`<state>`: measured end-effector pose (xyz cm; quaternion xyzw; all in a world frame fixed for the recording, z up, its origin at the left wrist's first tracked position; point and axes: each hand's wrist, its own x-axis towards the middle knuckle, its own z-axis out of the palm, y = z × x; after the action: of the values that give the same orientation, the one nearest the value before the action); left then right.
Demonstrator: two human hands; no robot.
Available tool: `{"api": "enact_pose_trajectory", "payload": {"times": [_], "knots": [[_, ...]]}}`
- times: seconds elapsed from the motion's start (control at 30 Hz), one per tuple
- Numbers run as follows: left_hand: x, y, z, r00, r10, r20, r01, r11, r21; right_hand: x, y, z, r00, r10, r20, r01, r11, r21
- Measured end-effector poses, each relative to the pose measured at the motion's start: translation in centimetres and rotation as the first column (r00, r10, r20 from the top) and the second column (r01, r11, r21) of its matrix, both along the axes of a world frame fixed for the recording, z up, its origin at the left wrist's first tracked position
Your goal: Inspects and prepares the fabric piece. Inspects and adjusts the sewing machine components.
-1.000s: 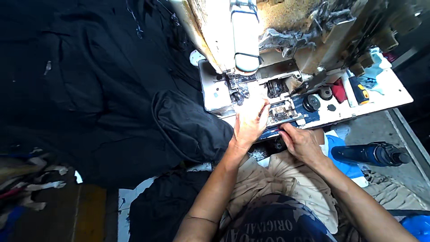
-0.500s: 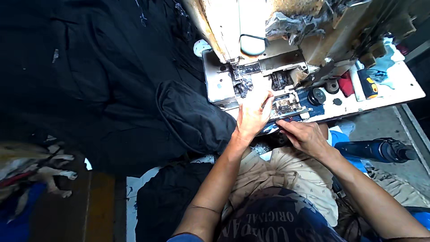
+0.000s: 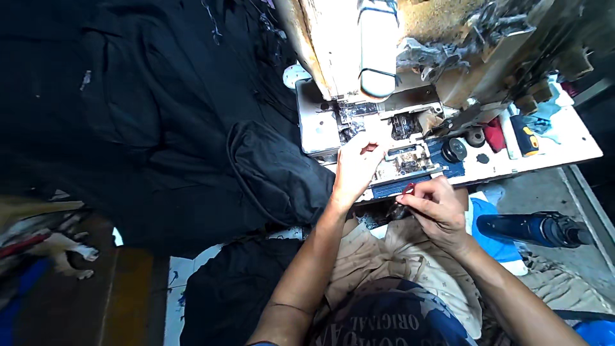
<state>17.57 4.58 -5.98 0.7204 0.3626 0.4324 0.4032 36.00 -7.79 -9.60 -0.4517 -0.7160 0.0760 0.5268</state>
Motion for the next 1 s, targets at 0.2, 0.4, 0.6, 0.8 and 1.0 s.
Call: {"api": "enact_pose_trajectory", "payload": {"times": [0.2,0.4,0.6,0.8,1.0], "knots": [[0.1,0.1,0.1,1.000,-0.020,0.021,0.021,1.000,-0.022,0.9,2.3,5.5,0.957,-0.243,0.156,0.264,0.955,-0.132],[0.6,0.5,0.1,0.995,0.034,-0.092,-0.022,0.991,0.135,-0.1,5.9,6.6,0.866,-0.331,0.376,0.466,0.807,-0.364],[0.9,1.1,-0.1,0.986,0.046,-0.161,-0.012,0.978,0.210,-1.3,6.9,7.2,0.840,-0.359,0.407,0.526,0.722,-0.449],[0.3,0.2,-0.3,0.985,0.049,-0.166,-0.005,0.967,0.253,-1.9,7.7,6.2,0.799,-0.439,0.411,0.590,0.702,-0.398],[0.3,0.5,-0.3,0.970,0.039,-0.241,0.010,0.980,0.199,-2.2,9.3,5.7,0.775,-0.489,0.401,0.624,0.695,-0.358]]}}
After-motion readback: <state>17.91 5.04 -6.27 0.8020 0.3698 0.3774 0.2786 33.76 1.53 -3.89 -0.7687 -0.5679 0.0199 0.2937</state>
